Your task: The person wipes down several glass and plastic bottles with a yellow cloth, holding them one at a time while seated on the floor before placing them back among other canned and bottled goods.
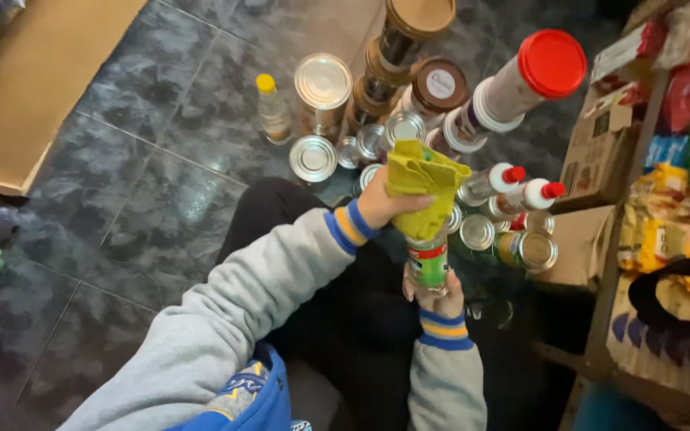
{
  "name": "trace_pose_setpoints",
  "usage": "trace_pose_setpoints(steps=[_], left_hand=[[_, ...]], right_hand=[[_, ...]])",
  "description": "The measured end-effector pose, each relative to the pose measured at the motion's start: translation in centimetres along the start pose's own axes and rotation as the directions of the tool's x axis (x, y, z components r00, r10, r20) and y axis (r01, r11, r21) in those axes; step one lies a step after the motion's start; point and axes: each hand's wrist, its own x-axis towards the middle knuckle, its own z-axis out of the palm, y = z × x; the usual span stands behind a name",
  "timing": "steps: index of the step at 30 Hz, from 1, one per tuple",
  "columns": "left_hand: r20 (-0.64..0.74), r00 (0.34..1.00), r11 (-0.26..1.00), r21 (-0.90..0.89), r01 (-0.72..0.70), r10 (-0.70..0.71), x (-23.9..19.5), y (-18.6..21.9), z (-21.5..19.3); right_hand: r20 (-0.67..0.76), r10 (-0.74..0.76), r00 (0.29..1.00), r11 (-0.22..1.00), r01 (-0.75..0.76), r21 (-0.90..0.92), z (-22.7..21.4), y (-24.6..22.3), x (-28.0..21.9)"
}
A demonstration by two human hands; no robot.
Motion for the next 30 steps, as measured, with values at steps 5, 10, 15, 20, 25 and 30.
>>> trace_pose_setpoints(steps=[5, 10, 15, 20, 25, 30], left_hand=[[-0.417, 0.893, 0.909, 0.286, 0.304, -0.168, -1.7, -2.9, -3.1], [-0.193, 0.953, 0.702, 0.646, 0.301, -0.231, -3.3, 4.7, -2.3], [-0.059, 0.926, 0.468, 0.85, 0.243, -0.373, -4.5, 2.1, -4.5], [-0.042, 0.995, 0.527, 0.846, 0.086, -0.095, -4.9, 2.4, -6.0], [-0.002, 0.988, 0.751, 0.65, -0.114, 0.152, -7.0, 5.8, -5.6], [0.013, 0.954, 0.751, 0.614, -0.244, 0.299, -8.4, 9.7, -4.2]], right_hand=[[-0.035, -0.114, 0.993, 0.993, 0.112, -0.049, 0.4, -0.1, 1.2], [-0.105, -0.092, 0.99, 0.993, 0.083, -0.087, -0.9, 0.0, 1.5], [-0.061, -0.181, 0.982, 0.978, 0.173, -0.113, 0.9, -0.4, 2.3], [-0.116, -0.181, 0.977, 0.969, 0.157, -0.192, 2.5, -0.6, 2.1], [-0.067, -0.168, 0.983, 0.97, 0.153, -0.188, 0.1, 0.5, 2.4], [0.1, -0.108, 0.989, 0.983, 0.121, -0.137, 1.6, 0.8, 2.5]])
